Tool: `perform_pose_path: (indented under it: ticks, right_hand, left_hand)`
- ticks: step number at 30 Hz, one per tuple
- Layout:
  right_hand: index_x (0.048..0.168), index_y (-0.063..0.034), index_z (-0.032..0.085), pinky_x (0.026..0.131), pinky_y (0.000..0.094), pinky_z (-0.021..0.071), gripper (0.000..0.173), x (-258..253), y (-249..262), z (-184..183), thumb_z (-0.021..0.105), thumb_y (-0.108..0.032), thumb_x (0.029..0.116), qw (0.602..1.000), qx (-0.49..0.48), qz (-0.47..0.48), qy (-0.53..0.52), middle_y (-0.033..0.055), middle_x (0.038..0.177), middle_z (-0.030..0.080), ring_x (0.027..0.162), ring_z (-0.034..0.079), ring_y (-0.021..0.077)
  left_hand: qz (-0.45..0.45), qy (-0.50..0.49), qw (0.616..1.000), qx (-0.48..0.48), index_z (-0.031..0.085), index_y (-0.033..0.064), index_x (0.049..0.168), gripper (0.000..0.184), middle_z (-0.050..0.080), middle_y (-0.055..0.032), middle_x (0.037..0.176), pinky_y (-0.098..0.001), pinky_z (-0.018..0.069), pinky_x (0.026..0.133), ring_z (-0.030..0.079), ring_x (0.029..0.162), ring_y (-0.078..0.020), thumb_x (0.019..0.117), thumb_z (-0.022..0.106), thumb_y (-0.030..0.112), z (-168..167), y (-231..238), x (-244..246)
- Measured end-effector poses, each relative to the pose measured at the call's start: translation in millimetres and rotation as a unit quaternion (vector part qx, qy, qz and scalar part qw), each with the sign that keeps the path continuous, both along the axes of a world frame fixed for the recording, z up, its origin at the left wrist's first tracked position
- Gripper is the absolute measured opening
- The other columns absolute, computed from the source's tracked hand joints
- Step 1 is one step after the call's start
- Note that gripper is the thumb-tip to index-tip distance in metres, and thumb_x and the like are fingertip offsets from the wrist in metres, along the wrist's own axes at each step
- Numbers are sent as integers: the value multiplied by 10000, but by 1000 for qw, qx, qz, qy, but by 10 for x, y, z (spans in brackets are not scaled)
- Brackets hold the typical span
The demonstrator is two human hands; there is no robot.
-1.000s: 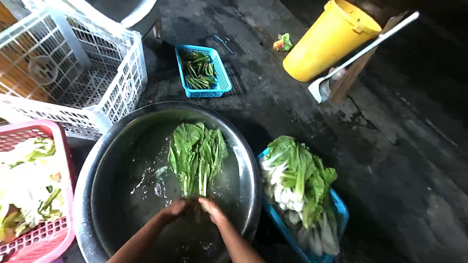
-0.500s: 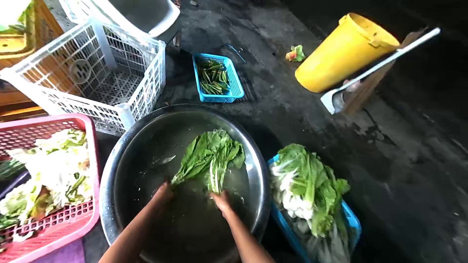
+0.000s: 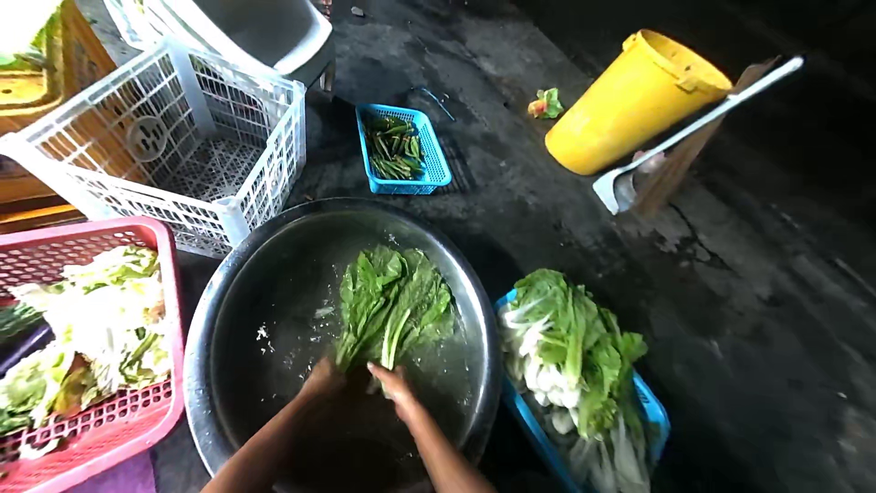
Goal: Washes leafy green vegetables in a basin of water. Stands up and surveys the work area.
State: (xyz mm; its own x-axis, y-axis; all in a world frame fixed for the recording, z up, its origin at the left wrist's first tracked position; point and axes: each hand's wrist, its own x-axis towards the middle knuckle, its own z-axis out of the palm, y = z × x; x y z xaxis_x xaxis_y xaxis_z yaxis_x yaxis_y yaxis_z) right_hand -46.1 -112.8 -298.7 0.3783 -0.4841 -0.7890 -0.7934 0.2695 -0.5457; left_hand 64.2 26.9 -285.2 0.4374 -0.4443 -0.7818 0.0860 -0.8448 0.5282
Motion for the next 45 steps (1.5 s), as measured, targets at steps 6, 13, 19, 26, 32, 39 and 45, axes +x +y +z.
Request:
perform_pose_path:
  ticks: [6, 13, 19, 26, 32, 39, 45]
  right_hand:
    - [1471, 64, 452, 1100, 530, 447, 562, -102, -341, 87, 648, -147, 988, 969, -132, 148, 146, 287, 1404, 573, 1310, 570, 394]
    - [1452, 79, 466, 1127, 528, 406, 602, -61, 395, 185, 616, -332, 1038, 997, 41, 43, 41, 293, 1434, 535, 1340, 521, 377]
    - [1440, 46, 500, 1141, 533, 398, 728, -77, 343, 479, 684, -478, 970, 998, 53, 29, -6, 264, 1440, 545, 1358, 514, 354]
    - [1246, -37, 614, 726, 340, 557, 359, -289, 257, 781, 600, -332, 1042, 976, 203, -13, -76, 79, 972, 666, 824, 642, 156]
    - [1134, -91, 634, 677, 305, 578, 224, -293, 106, 1206, 609, -286, 1027, 951, 302, -32, -64, 25, 876, 680, 741, 664, 117]
    - [1012, -95, 617, 553, 220, 578, 242, -524, -695, 2497, 412, -198, 1089, 949, 270, 21, -164, 34, 819, 732, 655, 701, 98]
    - [1040, -123, 626, 591, 260, 614, 143, -1112, -1267, 3241, 525, -180, 955, 969, 142, 41, -198, 56, 856, 763, 697, 738, 139]
  left_hand:
    - [2, -142, 988, 54, 341, -20, 1549, 662, 472, -292, 1495, -570, 396, 1133, 475, 1388, -432, 984, 645, 145, 14, 175, 275]
    - [-69, -71, 992, 75, 439, -70, 1482, 483, 494, -286, 1489, -535, 364, 1164, 462, 1409, -417, 1047, 532, 118, 39, 135, -264]
    - [-99, 7, 986, 136, 234, -25, 1547, 849, 588, -261, 1376, -580, 493, 1025, 608, 1255, -407, 966, 642, 442, 351, -137, -355]
    - [-271, 168, 930, -183, 634, -9, 1242, 321, 676, -156, 1101, -417, 532, 929, 652, 989, -223, 963, 693, 138, 658, -158, -251]
    - [-309, 202, 915, -165, 454, 38, 1496, 586, 680, -212, 1186, -505, 530, 956, 681, 1013, -297, 1039, 579, 382, 1329, 94, -52]
    - [-143, 277, 853, -419, 501, 80, 1441, 649, 744, -3, 1037, -347, 581, 929, 715, 986, -139, 1008, 544, 561, 997, 260, 172]
    - [-135, 156, 960, -192, 467, -32, 1446, 450, 641, -211, 1269, -436, 491, 974, 627, 1114, -247, 1102, 432, 256, 805, -3, -61]
